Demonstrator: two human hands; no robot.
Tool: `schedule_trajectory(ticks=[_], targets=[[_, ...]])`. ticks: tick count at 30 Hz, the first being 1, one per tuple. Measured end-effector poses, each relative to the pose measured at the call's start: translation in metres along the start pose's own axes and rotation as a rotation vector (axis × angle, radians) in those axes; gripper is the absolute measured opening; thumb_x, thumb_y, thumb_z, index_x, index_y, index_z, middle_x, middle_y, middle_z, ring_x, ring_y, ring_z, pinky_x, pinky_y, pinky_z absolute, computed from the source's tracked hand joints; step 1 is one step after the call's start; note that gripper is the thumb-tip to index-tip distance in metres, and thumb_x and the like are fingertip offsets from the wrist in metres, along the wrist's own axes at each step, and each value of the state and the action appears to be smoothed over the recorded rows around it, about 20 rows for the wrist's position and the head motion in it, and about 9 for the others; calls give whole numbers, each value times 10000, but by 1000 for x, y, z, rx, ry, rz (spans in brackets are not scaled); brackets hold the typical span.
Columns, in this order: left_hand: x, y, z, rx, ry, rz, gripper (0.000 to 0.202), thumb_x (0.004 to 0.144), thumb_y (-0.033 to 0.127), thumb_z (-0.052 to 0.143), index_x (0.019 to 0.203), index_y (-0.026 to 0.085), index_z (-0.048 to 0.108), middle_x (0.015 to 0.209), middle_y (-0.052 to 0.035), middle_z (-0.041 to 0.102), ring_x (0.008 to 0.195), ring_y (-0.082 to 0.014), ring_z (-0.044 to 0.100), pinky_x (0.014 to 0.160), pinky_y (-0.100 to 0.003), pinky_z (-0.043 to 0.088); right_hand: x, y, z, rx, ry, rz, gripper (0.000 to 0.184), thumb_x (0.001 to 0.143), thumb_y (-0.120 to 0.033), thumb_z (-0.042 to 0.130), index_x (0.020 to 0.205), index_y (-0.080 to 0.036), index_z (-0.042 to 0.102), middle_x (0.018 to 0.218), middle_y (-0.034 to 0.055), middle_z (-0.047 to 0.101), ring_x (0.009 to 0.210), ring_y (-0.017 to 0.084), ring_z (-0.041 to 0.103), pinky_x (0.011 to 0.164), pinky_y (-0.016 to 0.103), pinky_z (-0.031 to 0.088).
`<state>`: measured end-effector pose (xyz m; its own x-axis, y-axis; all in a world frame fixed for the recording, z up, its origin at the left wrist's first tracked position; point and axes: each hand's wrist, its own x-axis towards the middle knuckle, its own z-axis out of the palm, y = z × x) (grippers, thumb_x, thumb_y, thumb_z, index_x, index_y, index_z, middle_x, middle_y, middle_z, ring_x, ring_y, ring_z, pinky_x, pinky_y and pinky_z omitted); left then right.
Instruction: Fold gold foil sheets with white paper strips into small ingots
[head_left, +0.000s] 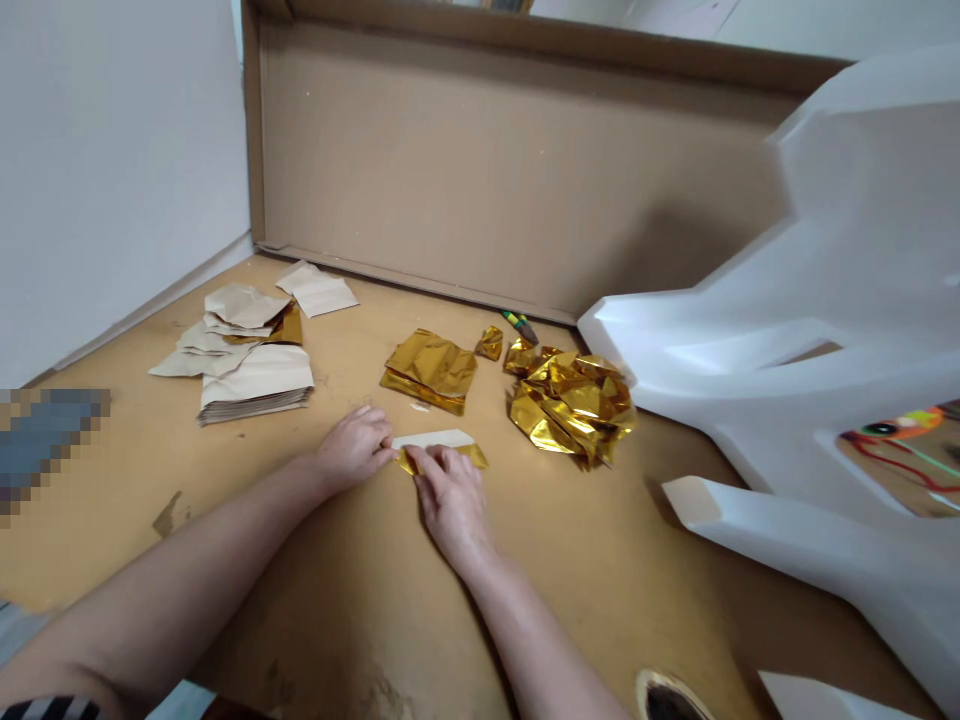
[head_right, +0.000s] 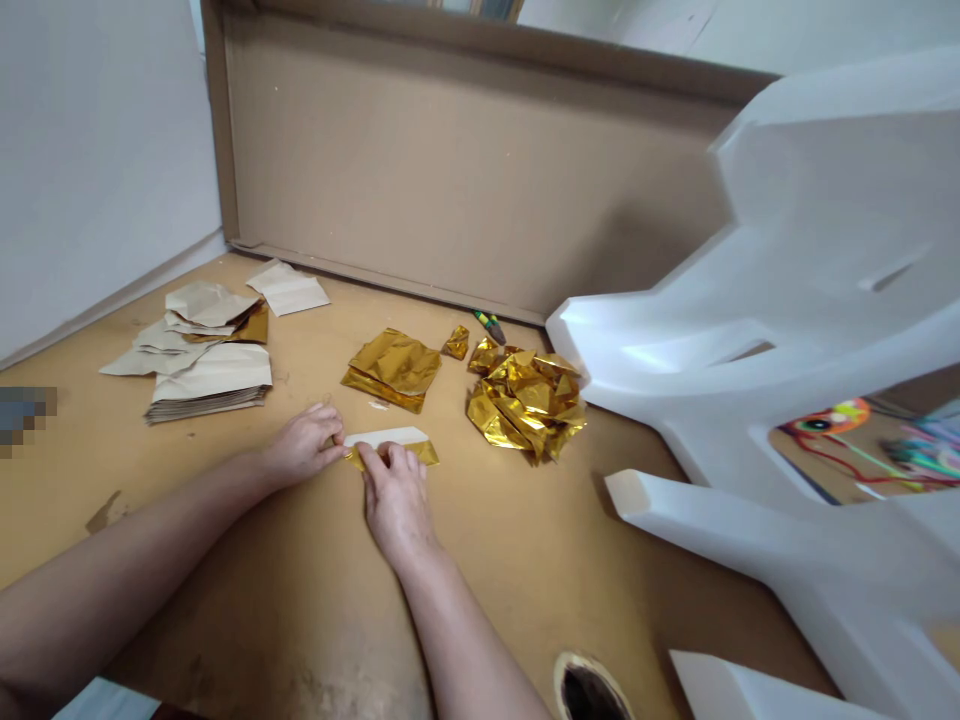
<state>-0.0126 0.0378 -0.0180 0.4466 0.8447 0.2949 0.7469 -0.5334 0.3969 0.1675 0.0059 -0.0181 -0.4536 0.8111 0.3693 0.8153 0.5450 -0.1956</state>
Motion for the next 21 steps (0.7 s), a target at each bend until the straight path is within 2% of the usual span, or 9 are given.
schedule_trajectory(ticks=[3, 6, 16, 18, 21], targets=[[1, -1, 1, -12, 3, -3, 101, 781, 195, 581, 688, 174, 547, 781, -32, 547, 798, -195, 511, 798, -349, 415, -1, -1, -3, -54, -49, -59, 343, 876, -166, 403, 1121, -271, 619, 978, 97, 581, 882, 228, 492, 737, 336, 393], [1, -1, 0, -19, -3, -14, 106, 779, 189, 584, 681, 172, 548, 781, -33, 547, 800, -195, 510, 790, -345, 416, -2, -1, -6, -67, -78, -73, 351, 880, -167, 399, 1137, -261, 619, 1030, 108, 580, 890, 230, 489, 750, 343, 408], [0, 0, -8, 46, -15, -58, 44, 782, 164, 586, 739, 163, 578, 818, -51, 554, 843, -208, 502, 805, -346, 422, -5, 5, -11, -47, -64, -81, 336, 902, -206, 373, 1079, -237, 656, 1034, 115, 588, 889, 223, 511, 762, 350, 457], [-2, 4, -7, 103, 2, -13, 36, 809, 159, 552, 798, 159, 586, 872, -66, 555, 875, -215, 492, 806, -343, 422, -6, 5, -11, -50, -61, -83, 336, 900, -206, 374, 1083, -234, 654, 1039, 121, 589, 888, 226, 512, 757, 353, 460], [-4, 15, -5, 183, -19, 133, 152, 869, 123, 438, 864, 153, 588, 911, -78, 553, 885, -210, 483, 807, -327, 416, -5, 4, -10, -52, -58, -83, 337, 893, -197, 382, 1090, -246, 651, 1034, 119, 588, 885, 227, 514, 749, 357, 461]])
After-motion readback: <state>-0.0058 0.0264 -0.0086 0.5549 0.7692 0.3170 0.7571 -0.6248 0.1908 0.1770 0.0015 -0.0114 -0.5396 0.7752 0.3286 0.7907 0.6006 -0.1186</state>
